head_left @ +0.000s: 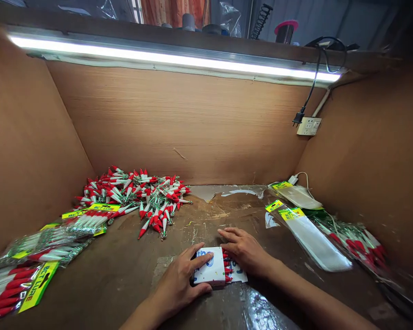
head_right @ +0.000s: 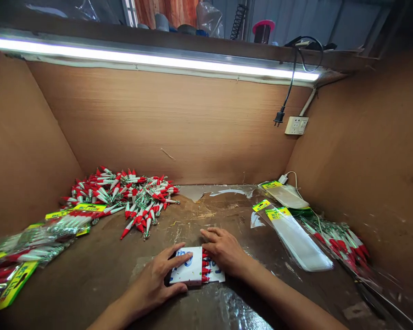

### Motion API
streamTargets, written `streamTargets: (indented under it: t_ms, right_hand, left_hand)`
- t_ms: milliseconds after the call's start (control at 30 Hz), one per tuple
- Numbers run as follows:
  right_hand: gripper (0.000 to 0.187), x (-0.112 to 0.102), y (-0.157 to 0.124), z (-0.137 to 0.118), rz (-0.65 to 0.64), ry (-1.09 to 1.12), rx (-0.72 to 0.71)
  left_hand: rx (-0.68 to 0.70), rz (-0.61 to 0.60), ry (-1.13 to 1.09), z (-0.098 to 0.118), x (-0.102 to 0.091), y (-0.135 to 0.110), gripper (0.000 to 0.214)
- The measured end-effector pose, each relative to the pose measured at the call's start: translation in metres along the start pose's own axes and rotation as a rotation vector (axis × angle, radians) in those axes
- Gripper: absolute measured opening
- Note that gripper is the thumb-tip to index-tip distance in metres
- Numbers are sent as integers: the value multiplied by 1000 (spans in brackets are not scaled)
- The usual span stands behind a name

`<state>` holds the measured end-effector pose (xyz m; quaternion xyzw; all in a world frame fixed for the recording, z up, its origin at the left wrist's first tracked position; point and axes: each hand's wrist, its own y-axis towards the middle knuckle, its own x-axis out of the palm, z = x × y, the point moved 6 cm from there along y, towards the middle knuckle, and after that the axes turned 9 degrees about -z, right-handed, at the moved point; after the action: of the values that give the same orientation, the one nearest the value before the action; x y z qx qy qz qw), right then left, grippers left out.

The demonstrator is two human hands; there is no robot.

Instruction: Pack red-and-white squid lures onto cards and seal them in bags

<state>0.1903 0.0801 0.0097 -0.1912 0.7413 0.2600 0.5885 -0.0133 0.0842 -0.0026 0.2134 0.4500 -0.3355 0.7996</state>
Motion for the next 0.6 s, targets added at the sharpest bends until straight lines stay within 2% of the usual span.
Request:
streamTargets:
  t_ms: [67, 100, 133, 200, 267, 333, 400, 500, 600]
  right_hand:
    - [32, -8, -7, 24, -33, -13, 99]
    - [35, -14, -14, 45, -57, -33, 213]
    - [35, -22, -26, 70, -76, -66, 365]
    - [32, -38, -61, 125, -138, -174, 780]
    - [35, -50, -96, 161, -146, -227, 981]
    - [30, -52, -125, 180, -164, -245, 1088]
    - [27, -47, -143, 185, -171, -256, 1136]
    - [32, -41, -154, 185, -144, -271, 1181]
    - [39, -47, -157, 191, -105, -250, 1213]
  left_hand:
    - [-4, -2, 1, -1, 1, -1, 69]
    - [-1, -2, -1, 0, 2, -2, 70]
    - [3, -2, -3, 0, 2, -2, 70]
    - [9, 5, -2, 2, 2, -3, 71]
    - [13, 13, 9, 4, 2, -4, 71]
    - [20, 23, 31, 5, 2, -4, 70]
    - [34, 30, 48, 6, 2, -5, 69]
    - [52, 40, 47, 6, 1, -6, 68]
    - [47, 38, 21, 4, 1, -8, 67]
